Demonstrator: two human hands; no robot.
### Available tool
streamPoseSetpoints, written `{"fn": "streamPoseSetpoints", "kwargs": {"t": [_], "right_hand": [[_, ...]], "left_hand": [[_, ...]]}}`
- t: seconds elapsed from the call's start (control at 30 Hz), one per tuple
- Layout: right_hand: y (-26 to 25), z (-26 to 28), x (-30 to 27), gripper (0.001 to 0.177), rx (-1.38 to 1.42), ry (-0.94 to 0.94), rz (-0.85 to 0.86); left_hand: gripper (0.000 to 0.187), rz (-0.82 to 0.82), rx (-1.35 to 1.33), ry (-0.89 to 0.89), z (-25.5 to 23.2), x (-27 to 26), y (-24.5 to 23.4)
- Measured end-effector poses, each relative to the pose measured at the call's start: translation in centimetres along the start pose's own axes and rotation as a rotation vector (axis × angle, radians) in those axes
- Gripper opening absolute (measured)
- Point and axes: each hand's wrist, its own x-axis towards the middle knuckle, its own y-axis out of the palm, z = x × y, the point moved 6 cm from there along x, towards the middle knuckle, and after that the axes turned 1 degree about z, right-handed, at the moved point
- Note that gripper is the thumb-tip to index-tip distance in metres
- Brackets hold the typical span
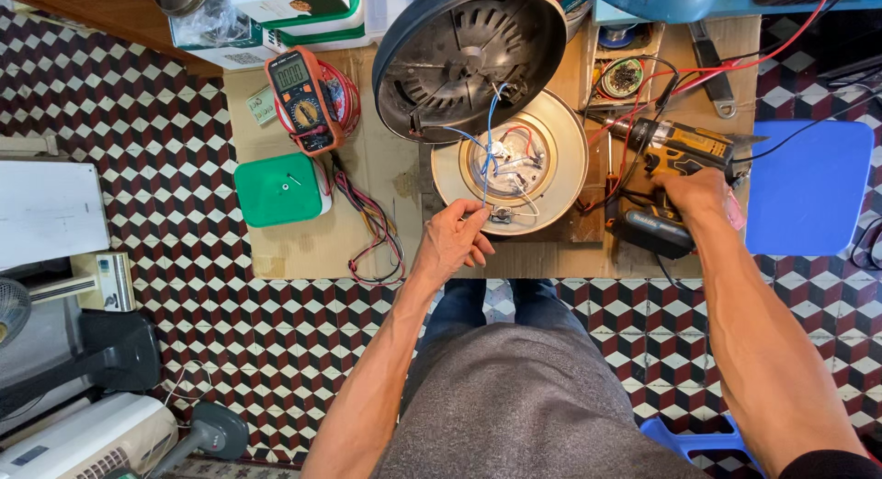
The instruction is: The person tests a ceiling fan motor with a multimeter, then uses a cordless drill to remove a screw. They replace a small cylindrical component and retest the motor with the multimeter.
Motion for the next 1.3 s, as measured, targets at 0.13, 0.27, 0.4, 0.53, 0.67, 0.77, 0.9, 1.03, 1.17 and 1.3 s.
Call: {"fn": "streamPoseSetpoints", "kwargs": {"t": [0.13,0.27,0.4,0.53,0.67,0.77,0.9,1.03,1.17,1.3], "right_hand": [[0.8,0.0,1.0,0.032,0.494,0.252,0.295],[0.7,1.1,-1.8,0.028,0.601,0.123,0.249],[-3.0,2.9,-8.3,0.031,0.297,-0.168,-0.089],[-5.5,3.4,-13.4,0.05,0.072,-0.193,-0.338],[-6.8,3.0,-17.1,0.057,-0.095,-0.269,-0.5],[-7.7,2.3,-20.7,0.058,-0.046,-0.262,-0.481],[-10.8,2.3,-26.6,0.055,0.133,-0.33,-0.458],[-13.5,2.2,-32.9,0.051,0.562,-0.405,-0.358],[-13.5,5.1,-36.6,0.049,1.195,-0.501,0.035],[-10.3,6.9,-37.6,0.038,1.287,-0.442,0.109]], "left_hand": [[0.037,0.012,-0.014,-0.013,-0.2,-0.1,0.1],[0.038,0.028,-0.005,0.008,-0.2,-0.1,-0.2],[0.039,0.058,-0.036,0.006,0.0,0.2,-0.1],[0.039,0.068,-0.067,-0.002,0.5,0.5,-0.2],[0.039,0.079,-0.099,0.0,1.1,1.1,-0.2],[0.039,0.086,-0.084,0.012,1.4,1.4,-0.1],[0.035,0.082,0.015,0.017,0.7,1.5,-0.3],[0.033,0.094,0.137,0.086,-1.0,0.9,-1.1],[0.035,0.152,0.163,0.111,-2.0,0.7,-1.5],[0.036,0.225,0.167,0.08,-1.7,1.2,-1.8]]}}
